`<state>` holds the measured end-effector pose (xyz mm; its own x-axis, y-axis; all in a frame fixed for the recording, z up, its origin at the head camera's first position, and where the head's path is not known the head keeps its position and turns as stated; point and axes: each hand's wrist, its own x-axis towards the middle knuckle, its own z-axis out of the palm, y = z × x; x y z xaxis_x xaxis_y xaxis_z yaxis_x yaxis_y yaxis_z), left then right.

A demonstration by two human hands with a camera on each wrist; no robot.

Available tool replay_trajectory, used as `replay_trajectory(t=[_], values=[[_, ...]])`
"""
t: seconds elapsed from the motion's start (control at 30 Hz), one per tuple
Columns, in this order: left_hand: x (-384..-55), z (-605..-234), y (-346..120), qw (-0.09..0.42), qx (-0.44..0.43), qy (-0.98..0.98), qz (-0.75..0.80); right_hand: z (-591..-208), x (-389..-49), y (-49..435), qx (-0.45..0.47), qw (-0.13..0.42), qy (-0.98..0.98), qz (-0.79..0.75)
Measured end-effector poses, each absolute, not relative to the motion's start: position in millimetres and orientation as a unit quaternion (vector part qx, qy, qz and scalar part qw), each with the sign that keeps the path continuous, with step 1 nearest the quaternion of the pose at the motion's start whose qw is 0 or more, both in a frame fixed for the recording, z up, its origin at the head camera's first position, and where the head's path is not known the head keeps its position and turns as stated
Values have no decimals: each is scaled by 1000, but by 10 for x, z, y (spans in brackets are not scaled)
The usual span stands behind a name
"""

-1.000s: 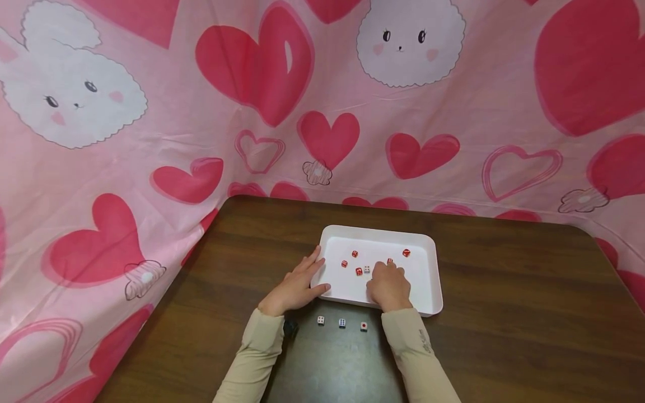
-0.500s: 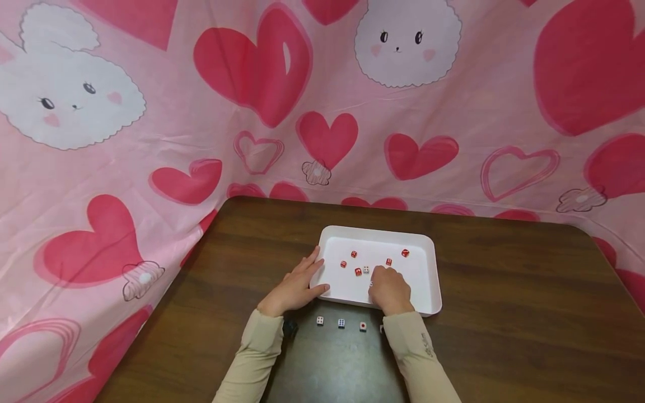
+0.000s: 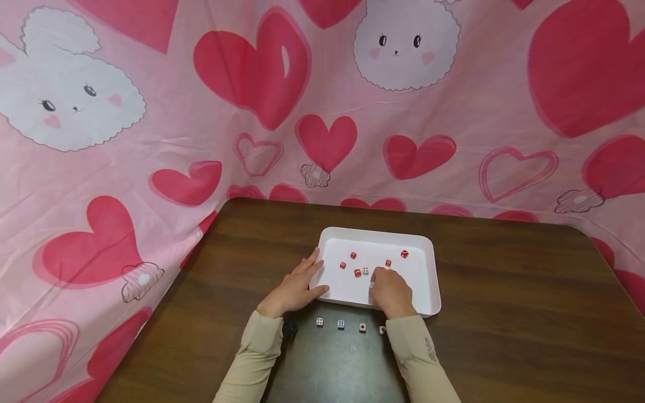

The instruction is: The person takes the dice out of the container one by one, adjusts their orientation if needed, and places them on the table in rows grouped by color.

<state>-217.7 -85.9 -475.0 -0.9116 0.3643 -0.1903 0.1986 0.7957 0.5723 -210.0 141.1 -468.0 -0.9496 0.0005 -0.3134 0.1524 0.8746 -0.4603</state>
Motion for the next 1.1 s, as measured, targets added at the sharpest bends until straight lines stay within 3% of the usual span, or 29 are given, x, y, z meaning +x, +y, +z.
replay_trajectory(t=[0.37,1.1], values=[[-2177,-4731,-855,148,150,934,288,-4635,-2043,1509,49,151,940,-301],[-2173,-4754,-878,145,155,934,287,-4734,-1902,1697,20,91,908,-409]])
